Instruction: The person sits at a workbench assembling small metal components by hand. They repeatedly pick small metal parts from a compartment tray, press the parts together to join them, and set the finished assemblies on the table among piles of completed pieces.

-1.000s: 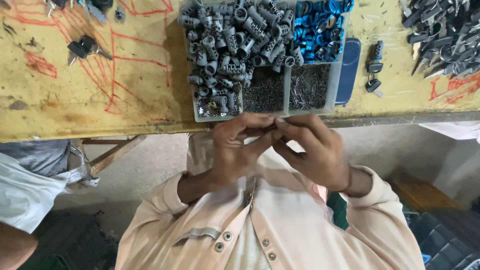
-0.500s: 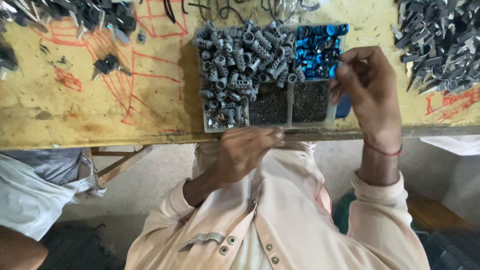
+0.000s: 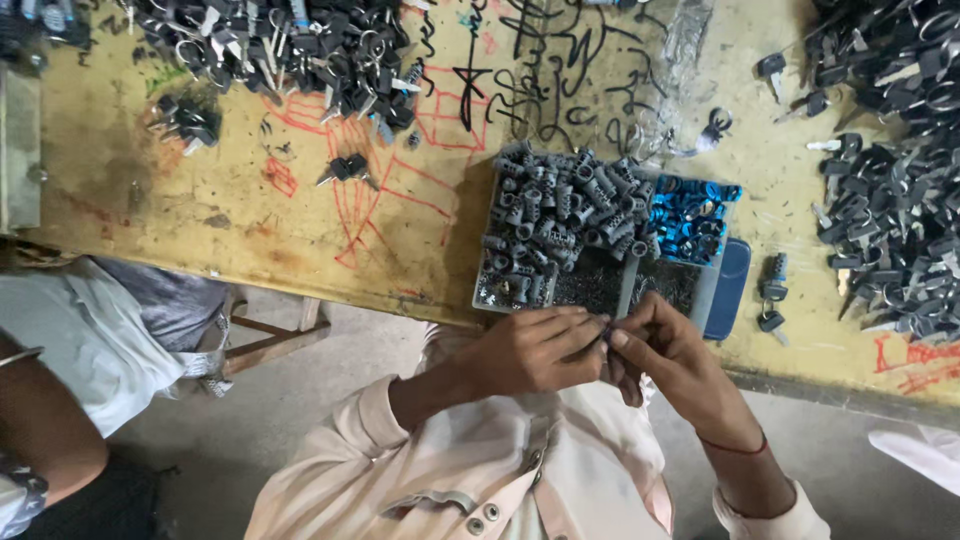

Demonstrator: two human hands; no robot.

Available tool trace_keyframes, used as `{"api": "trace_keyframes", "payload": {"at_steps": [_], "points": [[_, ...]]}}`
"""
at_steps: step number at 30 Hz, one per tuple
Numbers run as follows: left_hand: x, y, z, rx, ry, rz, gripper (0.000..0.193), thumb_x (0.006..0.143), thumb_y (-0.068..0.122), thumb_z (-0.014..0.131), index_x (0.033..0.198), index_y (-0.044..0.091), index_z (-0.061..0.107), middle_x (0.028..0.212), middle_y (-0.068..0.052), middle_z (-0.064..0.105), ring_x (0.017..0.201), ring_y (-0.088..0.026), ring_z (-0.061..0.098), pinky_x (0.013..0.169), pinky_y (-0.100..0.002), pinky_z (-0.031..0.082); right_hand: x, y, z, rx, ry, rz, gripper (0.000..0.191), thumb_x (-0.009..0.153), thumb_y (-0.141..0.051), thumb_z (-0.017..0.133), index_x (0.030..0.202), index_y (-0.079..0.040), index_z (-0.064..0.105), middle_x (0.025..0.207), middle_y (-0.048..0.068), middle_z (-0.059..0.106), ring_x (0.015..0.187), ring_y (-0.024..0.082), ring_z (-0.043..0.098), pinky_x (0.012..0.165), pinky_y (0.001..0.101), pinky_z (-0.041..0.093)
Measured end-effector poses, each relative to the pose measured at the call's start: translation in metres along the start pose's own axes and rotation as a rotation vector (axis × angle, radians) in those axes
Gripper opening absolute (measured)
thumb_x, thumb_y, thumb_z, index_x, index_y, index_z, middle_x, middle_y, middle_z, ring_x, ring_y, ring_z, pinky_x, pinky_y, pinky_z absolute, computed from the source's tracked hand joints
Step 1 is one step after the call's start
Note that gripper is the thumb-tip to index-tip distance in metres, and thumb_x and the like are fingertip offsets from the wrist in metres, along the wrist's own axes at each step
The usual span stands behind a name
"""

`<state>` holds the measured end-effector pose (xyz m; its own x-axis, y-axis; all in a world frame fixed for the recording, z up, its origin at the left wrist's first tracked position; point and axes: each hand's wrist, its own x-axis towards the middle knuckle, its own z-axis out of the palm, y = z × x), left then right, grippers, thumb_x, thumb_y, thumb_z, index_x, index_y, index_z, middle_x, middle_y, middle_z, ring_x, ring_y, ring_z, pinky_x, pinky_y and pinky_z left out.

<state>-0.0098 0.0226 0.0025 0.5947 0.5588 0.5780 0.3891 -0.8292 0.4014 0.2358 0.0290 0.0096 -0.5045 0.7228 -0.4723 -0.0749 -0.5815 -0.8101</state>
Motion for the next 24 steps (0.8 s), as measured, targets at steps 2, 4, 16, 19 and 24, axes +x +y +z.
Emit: {"api": "trace_keyframes", "payload": {"at_steps": [2,4,16,19,24], "points": [[-0.003,0.004,0.000,-0.059,0.015,-0.036,0.017,0.094,0.015,0.068,0.106,0.004,0.065,0.125,-0.020,0.069,0.114,-0.034,0.071,0.101,-0.043,0.059,0.002,-0.001,-0.002,-0.037,-0.049,0.025,0.014,0.100,-0.005,0.059,0.099,-0.001,0.046,0.072,0.012,0.067,0.050,0.015,0.063,0.044,0.0285,0.051],[-0.006,0.006,-0.002,-0.204,0.090,-0.047,0.024,0.096,0.010,0.068,0.118,0.000,0.064,0.129,-0.018,0.068,0.118,-0.032,0.071,0.108,-0.045,0.058,0.003,0.001,-0.004,-0.113,-0.076,0.049,0.017,0.098,-0.006,0.059,0.104,-0.004,0.043,0.072,0.011,0.067,0.052,0.015,0.066,0.045,0.0292,0.054],[-0.002,0.033,0.017,-0.564,0.192,-0.359,0.045,0.088,0.002,0.082,0.129,0.010,0.065,0.114,-0.006,0.070,0.110,-0.025,0.063,0.095,-0.040,0.054,-0.021,-0.007,-0.021,-0.336,0.026,-0.120,0.032,0.088,-0.014,0.071,0.116,-0.006,0.055,0.081,0.010,0.072,0.061,0.016,0.071,0.053,0.0296,0.058],[-0.002,0.021,0.014,-0.554,0.175,-0.341,0.041,0.087,-0.001,0.078,0.125,0.009,0.065,0.109,-0.007,0.068,0.105,-0.026,0.064,0.092,-0.040,0.055,-0.040,-0.019,-0.071,-1.326,0.834,-0.377,0.017,0.111,-0.009,0.067,0.127,-0.003,0.066,0.100,0.016,0.066,0.078,0.026,0.069,0.066,0.0350,0.052],[-0.002,0.014,0.020,-0.718,0.130,-0.467,0.038,0.098,-0.003,0.072,0.132,0.006,0.061,0.104,-0.007,0.069,0.087,-0.020,0.072,0.076,-0.034,0.058,-0.038,0.005,-0.115,-1.516,0.879,-0.230,0.023,0.100,-0.006,0.072,0.117,0.002,0.060,0.106,0.024,0.062,0.098,0.042,0.063,0.078,0.0487,0.051]]}}
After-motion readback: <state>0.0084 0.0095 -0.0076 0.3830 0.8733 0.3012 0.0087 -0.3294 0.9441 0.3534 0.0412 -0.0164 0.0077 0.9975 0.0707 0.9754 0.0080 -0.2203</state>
